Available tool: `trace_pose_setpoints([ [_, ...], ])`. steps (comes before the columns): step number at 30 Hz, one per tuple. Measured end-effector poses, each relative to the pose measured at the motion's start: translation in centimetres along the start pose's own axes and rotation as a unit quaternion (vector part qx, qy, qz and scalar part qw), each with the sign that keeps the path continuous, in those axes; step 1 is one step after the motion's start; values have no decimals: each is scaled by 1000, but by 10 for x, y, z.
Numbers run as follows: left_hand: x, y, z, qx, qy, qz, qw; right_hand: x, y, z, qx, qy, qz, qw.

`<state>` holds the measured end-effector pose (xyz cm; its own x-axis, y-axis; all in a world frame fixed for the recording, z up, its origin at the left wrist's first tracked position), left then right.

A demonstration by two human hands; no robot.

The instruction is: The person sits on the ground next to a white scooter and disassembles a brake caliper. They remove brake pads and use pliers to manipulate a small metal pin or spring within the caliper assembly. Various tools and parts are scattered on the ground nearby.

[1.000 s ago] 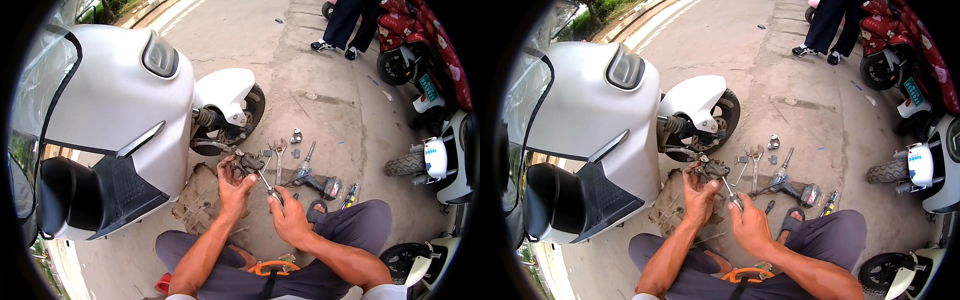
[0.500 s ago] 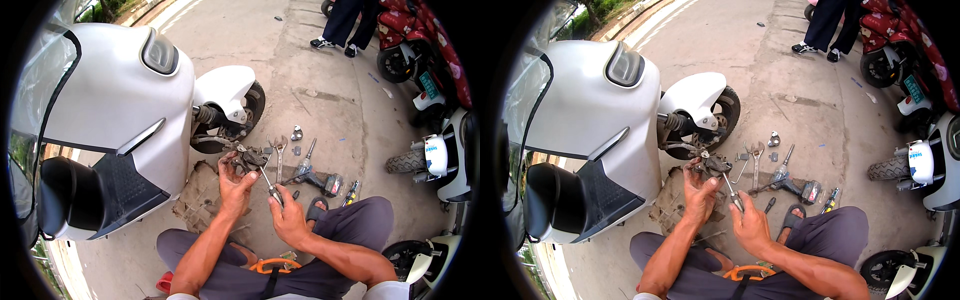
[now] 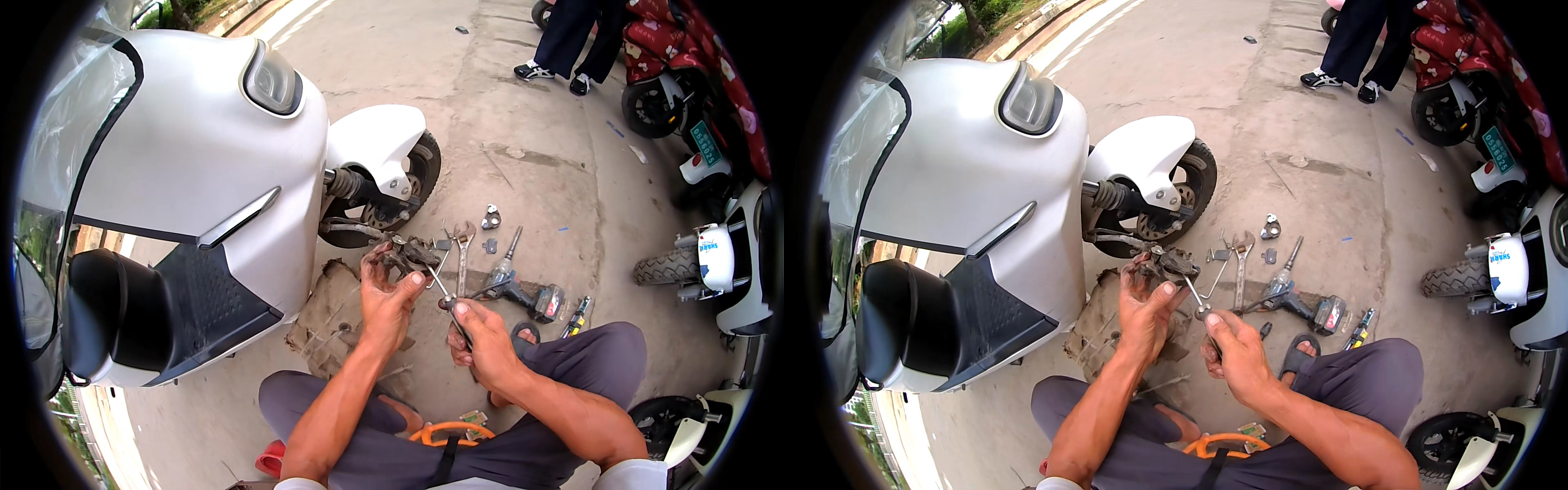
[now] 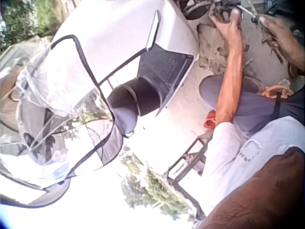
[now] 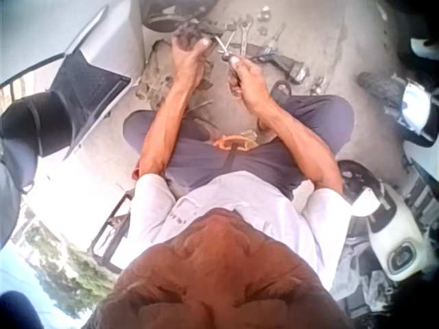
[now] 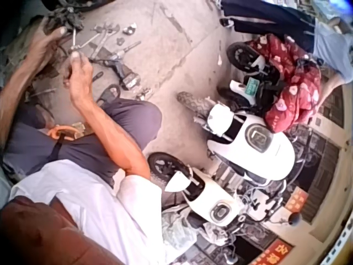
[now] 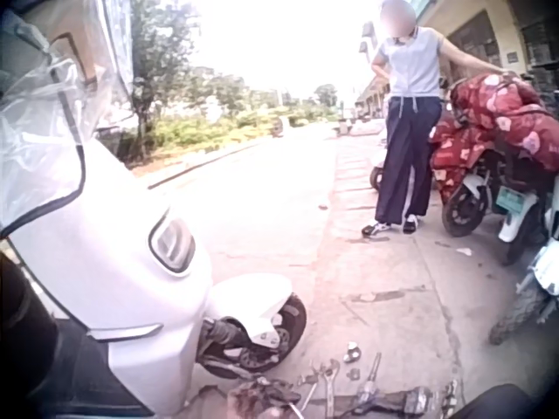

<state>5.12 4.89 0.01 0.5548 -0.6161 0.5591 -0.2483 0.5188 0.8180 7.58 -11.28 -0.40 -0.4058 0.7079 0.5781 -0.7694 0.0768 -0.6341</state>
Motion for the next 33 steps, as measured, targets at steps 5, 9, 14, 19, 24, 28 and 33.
trace_pose_setpoints([
  [5,-3,2,-1,19,12,-32,999,7,-18,11,39,-37,-32,998],
  [9,-2,1,-3,48,10,-86,995,-2,-23,10,-101,49,236,965],
  [14,-9,-1,-1,44,18,-72,996,2,-32,17,-247,103,462,845],
  [19,-8,0,-2,32,14,-39,999,-7,-8,6,-35,-15,100,994],
  [24,-19,4,-4,22,27,-21,999,-11,-23,22,-154,63,452,877],
  [28,-25,15,-1,5,12,3,1000,-23,-17,30,-155,50,600,783],
  [33,-17,26,15,-23,-63,48,997,-42,21,6,-95,11,770,631],
])
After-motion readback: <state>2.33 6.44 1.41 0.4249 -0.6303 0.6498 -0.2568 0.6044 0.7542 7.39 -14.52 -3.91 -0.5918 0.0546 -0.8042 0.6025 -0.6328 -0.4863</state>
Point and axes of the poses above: each hand's wrist, its own z-axis away from the middle knuckle, its own x-axis out of the palm, y = z × x, the point moved 7 cm from there along -z, towards the middle knuckle
